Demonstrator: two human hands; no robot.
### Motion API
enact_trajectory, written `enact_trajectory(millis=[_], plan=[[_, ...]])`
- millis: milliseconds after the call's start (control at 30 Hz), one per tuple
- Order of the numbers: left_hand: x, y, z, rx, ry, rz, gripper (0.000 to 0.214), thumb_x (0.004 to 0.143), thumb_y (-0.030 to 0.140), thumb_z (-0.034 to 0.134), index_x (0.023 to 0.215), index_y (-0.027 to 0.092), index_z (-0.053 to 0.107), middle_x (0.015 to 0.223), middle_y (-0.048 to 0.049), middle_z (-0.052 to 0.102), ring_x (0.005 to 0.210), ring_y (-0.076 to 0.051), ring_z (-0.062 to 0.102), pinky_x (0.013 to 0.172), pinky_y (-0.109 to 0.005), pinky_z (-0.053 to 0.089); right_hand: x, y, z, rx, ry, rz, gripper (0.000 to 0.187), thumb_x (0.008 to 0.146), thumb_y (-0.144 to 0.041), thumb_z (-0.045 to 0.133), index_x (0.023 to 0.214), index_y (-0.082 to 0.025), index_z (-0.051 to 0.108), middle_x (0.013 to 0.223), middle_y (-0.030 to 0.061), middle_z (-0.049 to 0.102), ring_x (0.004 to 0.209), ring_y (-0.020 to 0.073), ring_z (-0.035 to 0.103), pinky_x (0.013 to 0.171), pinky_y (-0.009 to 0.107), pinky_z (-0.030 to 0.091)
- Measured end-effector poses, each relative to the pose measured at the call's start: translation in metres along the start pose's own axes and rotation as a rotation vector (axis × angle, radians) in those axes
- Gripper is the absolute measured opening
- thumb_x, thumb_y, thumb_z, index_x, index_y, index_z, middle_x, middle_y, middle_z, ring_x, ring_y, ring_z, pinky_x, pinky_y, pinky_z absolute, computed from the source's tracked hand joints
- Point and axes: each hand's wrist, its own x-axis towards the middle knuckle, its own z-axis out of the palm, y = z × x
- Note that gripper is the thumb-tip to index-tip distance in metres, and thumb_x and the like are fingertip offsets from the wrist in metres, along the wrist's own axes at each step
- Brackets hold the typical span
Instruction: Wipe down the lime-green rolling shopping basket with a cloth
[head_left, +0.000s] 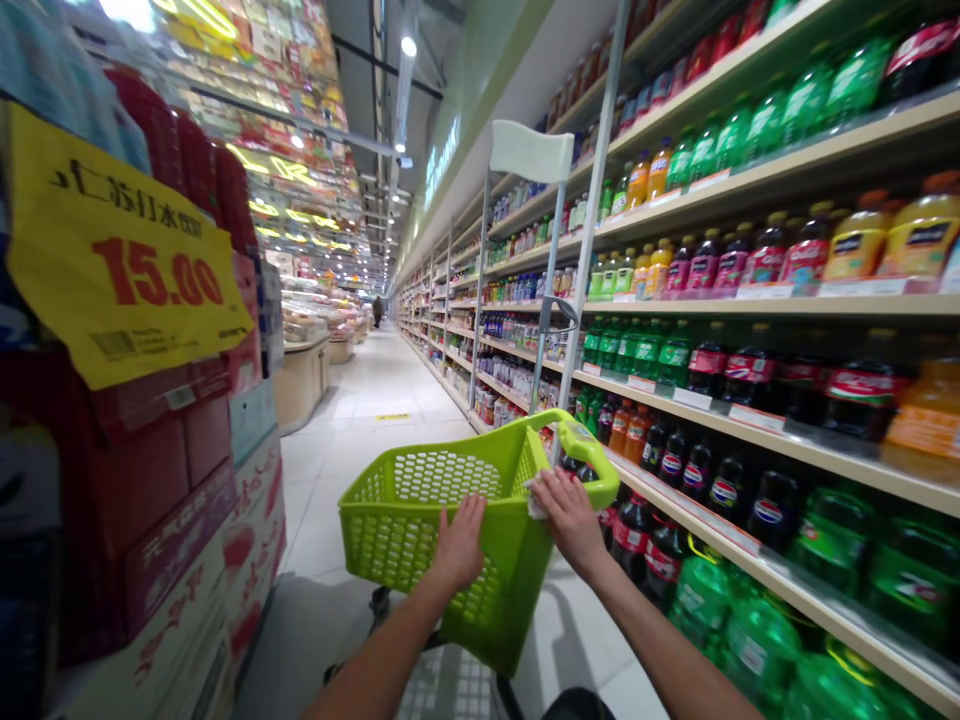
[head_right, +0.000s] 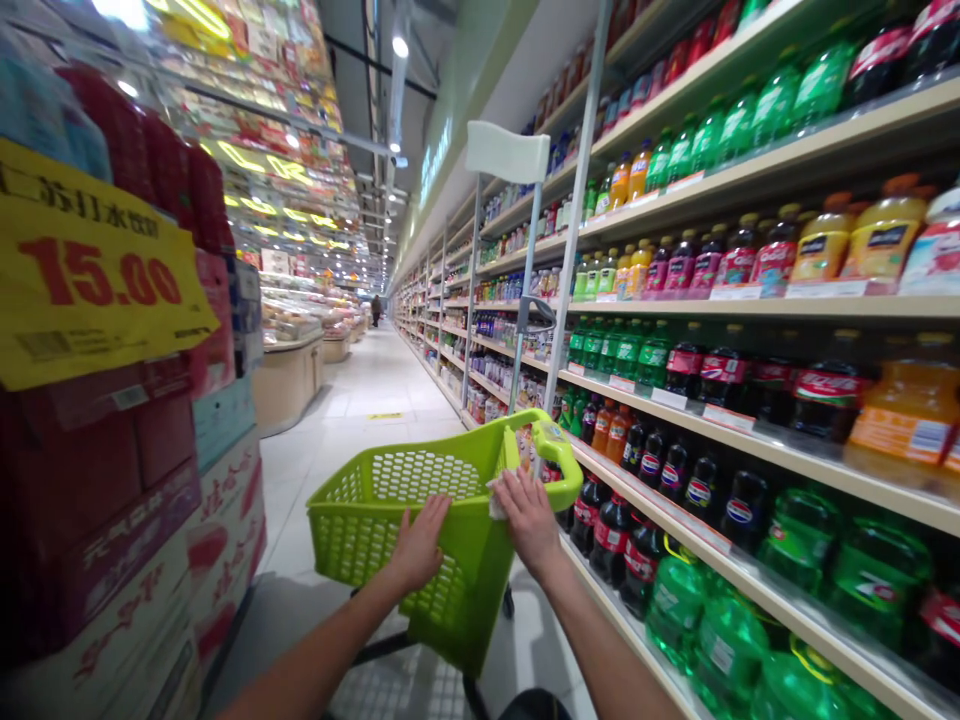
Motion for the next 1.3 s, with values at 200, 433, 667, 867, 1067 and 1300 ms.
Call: enact_trajectory(millis=[200,433,667,867,1067,1300], plan=[[-0.002,-0.021,0.009,0.045,0.018,-0.079,0.084,0.059,0.014,0.038,0.138,0.01,0.011,0.146,-0.0044,0.009,0.134,-0.021,0.008,0.105,-0.053,0.012,-0.048,-0.024,0.009,0.119,-0.037,-0.162,0.039,0.09,-0.013,0.03,0.126,-0.022,0.043,0.126,0.0011,0.05,0.127,0.0131,0.029,0.101,0.032,0.038],[-0.008,-0.033,0.004,0.069,0.006,-0.137,0.081,0.06,0.011,0.037,0.137,0.012,0.014,0.146,-0.004,0.011,0.133,-0.021,0.01,0.105,-0.051,0.012,-0.024,-0.024,0.001,0.137,0.059,-0.014,0.042,0.088,-0.008,0.033,0.127,-0.02,0.042,0.129,0.0049,0.047,0.129,0.0183,0.025,0.1,0.039,0.038],[-0.016,-0.033,0.008,0.084,-0.009,-0.114,0.083,0.06,0.013,0.039,0.138,0.011,0.011,0.146,-0.0035,0.008,0.134,-0.023,0.006,0.104,-0.054,0.012,-0.043,-0.03,0.006,0.137,-0.042,-0.126,0.036,0.089,-0.013,0.035,0.122,-0.021,0.048,0.129,0.0021,0.047,0.13,0.0148,0.023,0.103,0.035,0.036],[-0.021,-0.024,0.016,0.072,0.051,-0.091,0.082,0.06,0.013,0.038,0.138,0.012,0.011,0.146,-0.0038,0.009,0.134,-0.022,0.008,0.103,-0.053,0.016,-0.036,-0.03,0.007,0.023,-0.12,-0.173,0.037,0.086,-0.01,0.037,0.12,-0.02,0.05,0.13,0.0061,0.045,0.129,0.0217,0.025,0.098,0.043,0.038],[-0.023,-0.014,0.01,0.073,0.017,0.006,0.082,0.06,0.011,0.038,0.138,0.013,0.012,0.146,-0.0016,0.01,0.134,-0.022,0.008,0.103,-0.056,0.012,-0.036,-0.019,0.009,-0.025,-0.225,-0.199,0.041,0.083,-0.006,0.038,0.12,-0.019,0.05,0.129,0.0063,0.047,0.125,0.0216,0.034,0.099,0.043,0.036],[-0.021,-0.004,0.01,0.049,0.02,0.005,0.082,0.061,0.011,0.038,0.138,0.014,0.012,0.146,-0.0019,0.01,0.134,-0.021,0.007,0.105,-0.053,0.012,-0.062,0.004,-0.012,0.099,-0.186,-0.151,0.04,0.085,-0.007,0.036,0.118,-0.022,0.051,0.125,0.0041,0.051,0.128,0.0186,0.029,0.099,0.041,0.037]])
